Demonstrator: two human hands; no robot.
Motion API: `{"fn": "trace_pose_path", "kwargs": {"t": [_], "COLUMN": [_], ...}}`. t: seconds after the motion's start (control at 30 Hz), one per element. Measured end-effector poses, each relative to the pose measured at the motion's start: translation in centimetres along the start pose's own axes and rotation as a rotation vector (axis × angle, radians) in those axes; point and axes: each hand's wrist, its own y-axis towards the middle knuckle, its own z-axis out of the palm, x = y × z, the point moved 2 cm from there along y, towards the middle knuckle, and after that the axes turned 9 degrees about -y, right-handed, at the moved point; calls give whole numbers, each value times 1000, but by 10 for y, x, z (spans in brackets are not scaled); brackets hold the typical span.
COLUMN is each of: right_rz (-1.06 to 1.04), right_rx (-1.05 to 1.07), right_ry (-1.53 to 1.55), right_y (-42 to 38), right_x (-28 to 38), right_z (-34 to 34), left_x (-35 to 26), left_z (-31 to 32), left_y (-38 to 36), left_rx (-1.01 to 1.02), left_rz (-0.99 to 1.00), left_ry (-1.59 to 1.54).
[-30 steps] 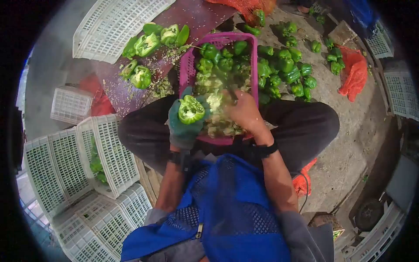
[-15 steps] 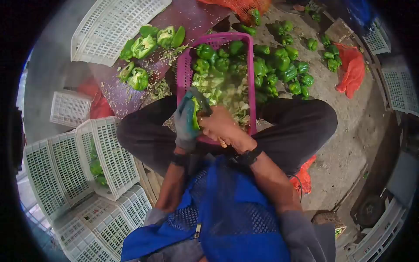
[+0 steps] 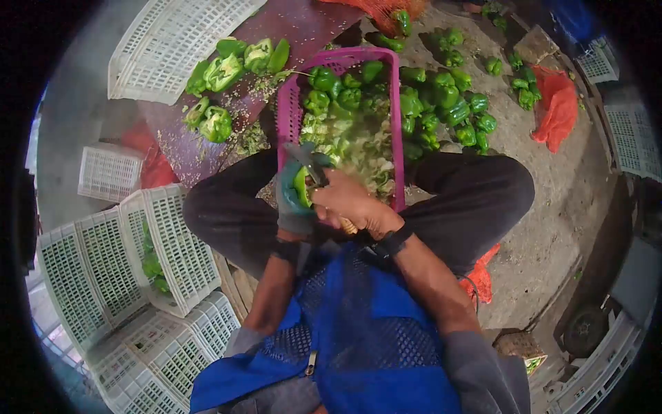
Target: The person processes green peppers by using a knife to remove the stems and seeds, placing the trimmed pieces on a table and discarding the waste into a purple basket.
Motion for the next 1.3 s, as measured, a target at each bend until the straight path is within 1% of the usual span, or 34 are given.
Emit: {"fn": "trace_pose_path", "kwargs": {"t": [0.03, 0.1, 0.13, 0.17, 0.2, 0.27, 0.37, 0.47, 0.5, 0.53, 0.57, 0.63, 0.7, 0.73, 0.77, 0.8, 0.83, 0.87, 0.9, 0.97, 1.0, 1.03, 1.07, 1.13, 1.2, 1.27, 1.3], "right_rz": [5, -12, -36, -56, -61, -71, -181, -202, -215, -204, -195, -154, -126, -115, -144, -156, -166, -178, 10, -13, -22, -54, -84, -139, -183, -246, -275], "right_rx": [19, 77, 110, 141, 99, 26, -56, 119, 172, 196, 215, 39, -15, -42, -131, -154, -177, -200, -130, -60, -23, -54, -85, -148, -214, -223, -222], "right_ry": [26, 89, 126, 163, 180, 213, 286, 221, 118, 106, 95, -87, 29, 87, 88, 46, 4, -38, -17, 42, 71, 103, 138, 146, 94, 138, 161], "right_y": [0, 2, 5, 6, 5, 6, 9, -4, -14, -25, -37, -36, -35, -34, -27, -18, -10, -4, -21, -16, -11, -4, 5, 7, 0, 1, 1], "right_x": [-1, -8, -16, -22, -22, -21, -21, -16, -9, 0, 9, 8, 11, 13, 12, 5, -1, -5, 23, 13, 4, -5, -16, -11, -4, -5, -4], "right_z": [2, 4, 0, -2, -2, 8, 17, 5, -5, -13, -19, -20, -25, -26, -16, -8, -1, 3, 4, 3, 4, 4, 6, 11, 14, 12, 12], "left_x": [-4, -6, -5, -3, -3, -3, 4, 2, 0, -3, -3, -4, -8, -19, -31, -43, -40, -38, -35, -31, -31, -32, -33, -30, -16, -12, -15], "left_z": [7, 7, 5, 5, 9, 17, 13, 5, 0, -5, -9, -10, -6, 7, 20, 34, 31, 29, 27, 21, 21, 22, 25, 28, 23, 17, 15], "left_y": [0, 0, 4, 5, 7, 4, 3, -4, -2, -1, 2, 3, 0, 0, 0, 1, 2, 3, 4, 1, 1, 2, 3, 4, 6, 6, 7], "left_rx": [1, 8, 22, 5, -13, -117, -175, -164, -147, -131, -158, -144, -60, -25, 11, 48, -39, -96, -159, -231, -186, -145, -19, 73, -3, -68, -106], "left_rz": [57, 133, 154, 142, 130, 47, 268, 462, 444, 425, 322, 294, 449, 410, 372, 335, 172, 77, -13, -57, 0, 61, 198, 301, 226, 462, 461], "left_ry": [225, 543, 635, 582, 530, 149, 149, 366, 305, 244, 69, 46, 344, 391, 439, 488, 325, 251, 173, 195, 291, 385, 563, 650, 468, 672, 662]}}
